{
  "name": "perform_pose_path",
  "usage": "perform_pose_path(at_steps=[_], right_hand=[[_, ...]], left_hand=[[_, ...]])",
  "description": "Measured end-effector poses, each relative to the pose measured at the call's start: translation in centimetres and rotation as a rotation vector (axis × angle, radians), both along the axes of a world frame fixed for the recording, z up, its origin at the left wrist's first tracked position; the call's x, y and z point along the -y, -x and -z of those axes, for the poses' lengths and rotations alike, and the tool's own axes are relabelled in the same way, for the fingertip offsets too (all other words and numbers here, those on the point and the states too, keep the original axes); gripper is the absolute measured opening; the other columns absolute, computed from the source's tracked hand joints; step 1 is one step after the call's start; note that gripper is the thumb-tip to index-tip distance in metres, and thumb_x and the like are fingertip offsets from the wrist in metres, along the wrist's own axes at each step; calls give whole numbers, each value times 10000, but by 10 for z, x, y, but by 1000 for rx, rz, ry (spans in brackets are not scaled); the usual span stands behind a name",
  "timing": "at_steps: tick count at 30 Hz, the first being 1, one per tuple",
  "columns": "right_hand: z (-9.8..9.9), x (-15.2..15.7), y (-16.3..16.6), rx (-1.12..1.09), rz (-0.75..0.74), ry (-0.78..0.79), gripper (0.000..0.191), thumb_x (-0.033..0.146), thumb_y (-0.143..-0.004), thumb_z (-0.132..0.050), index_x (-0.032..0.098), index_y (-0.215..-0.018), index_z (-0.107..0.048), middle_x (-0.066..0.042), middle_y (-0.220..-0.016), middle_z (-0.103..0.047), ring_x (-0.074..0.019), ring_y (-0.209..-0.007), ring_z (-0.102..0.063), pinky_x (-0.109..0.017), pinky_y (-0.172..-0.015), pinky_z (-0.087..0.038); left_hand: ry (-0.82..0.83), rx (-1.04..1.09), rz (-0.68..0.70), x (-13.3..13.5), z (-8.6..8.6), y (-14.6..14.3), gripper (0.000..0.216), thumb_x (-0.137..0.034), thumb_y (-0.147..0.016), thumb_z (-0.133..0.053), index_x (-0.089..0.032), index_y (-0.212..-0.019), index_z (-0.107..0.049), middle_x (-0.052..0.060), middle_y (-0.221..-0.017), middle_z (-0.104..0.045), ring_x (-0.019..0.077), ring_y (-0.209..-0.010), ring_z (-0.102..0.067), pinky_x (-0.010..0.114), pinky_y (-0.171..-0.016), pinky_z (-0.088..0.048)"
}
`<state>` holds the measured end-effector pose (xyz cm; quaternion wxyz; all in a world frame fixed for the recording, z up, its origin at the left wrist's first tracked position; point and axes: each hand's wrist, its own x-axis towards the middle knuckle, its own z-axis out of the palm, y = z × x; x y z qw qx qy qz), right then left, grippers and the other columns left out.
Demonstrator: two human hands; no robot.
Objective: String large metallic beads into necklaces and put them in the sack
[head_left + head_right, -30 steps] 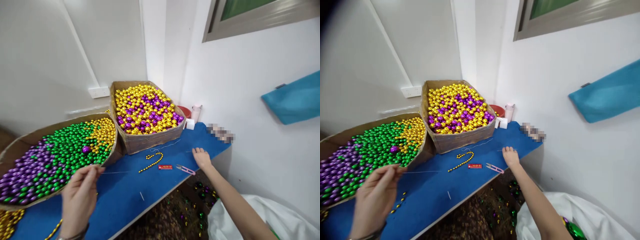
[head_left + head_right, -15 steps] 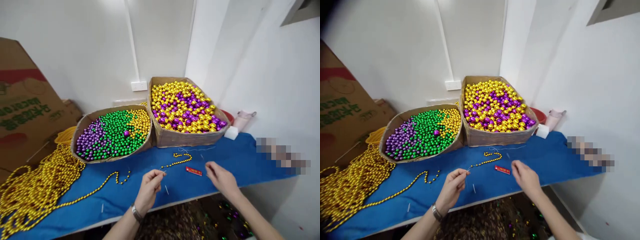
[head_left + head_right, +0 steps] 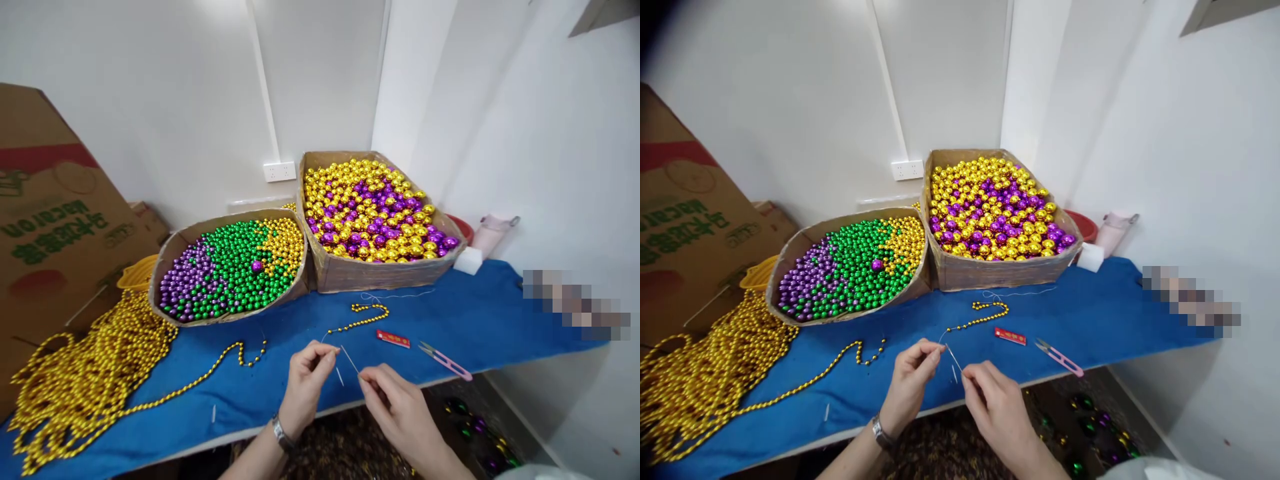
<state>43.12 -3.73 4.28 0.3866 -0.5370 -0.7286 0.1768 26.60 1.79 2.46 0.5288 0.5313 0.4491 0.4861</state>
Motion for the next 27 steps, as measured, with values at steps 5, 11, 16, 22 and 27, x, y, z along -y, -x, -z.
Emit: perform_pose_path(at_steps=[5, 11, 16, 22, 27], right_hand=[[2, 0, 2, 20, 6, -21, 170, 255, -912, -417, 223, -850, -572, -5, -714, -582, -118, -620, -563, -207, -574, -443], [2, -2, 3, 23, -1, -37, 181, 265, -915, -411, 224, -858, -578, -4, -701, -587, -114, -603, -567, -203, -561, -449], [1, -1, 4, 25, 4, -27, 189, 272, -918, -405, 224, -852, -575, -12, -703, -584, -123, -609, -559, -211, -562, -448], [3, -1, 5, 21, 0, -14, 193, 277, -913, -410, 222, -838, -579, -5, -700, -586, -121, -607, -563, -205, -561, -443], [3, -1, 5, 17, -4, 15, 194, 267, -919, -401, 222, -846, -575, -7, -708, -577, -124, -616, -552, -212, -571, -439]], left_hand=[[-60, -34, -10, 0, 0, -1, 304, -436, -776, -609, -157, -823, -720, 37, -680, -584, 121, -602, -470, 212, -527, -362], [-56, -38, -10, 1, -1, -1, 316, -447, -778, -601, -157, -819, -719, 41, -686, -588, 126, -609, -478, 215, -537, -373], [-60, -34, -9, 1, -1, 0, 295, -430, -779, -606, -161, -815, -721, 33, -671, -581, 122, -599, -473, 217, -540, -374], [-56, -33, -18, 1, 0, 0, 294, -429, -778, -609, -159, -815, -720, 32, -663, -577, 124, -604, -472, 218, -542, -375], [-50, -27, -15, 1, 1, -1, 302, -436, -777, -609, -158, -818, -720, 30, -663, -576, 123, -603, -470, 220, -546, -373]])
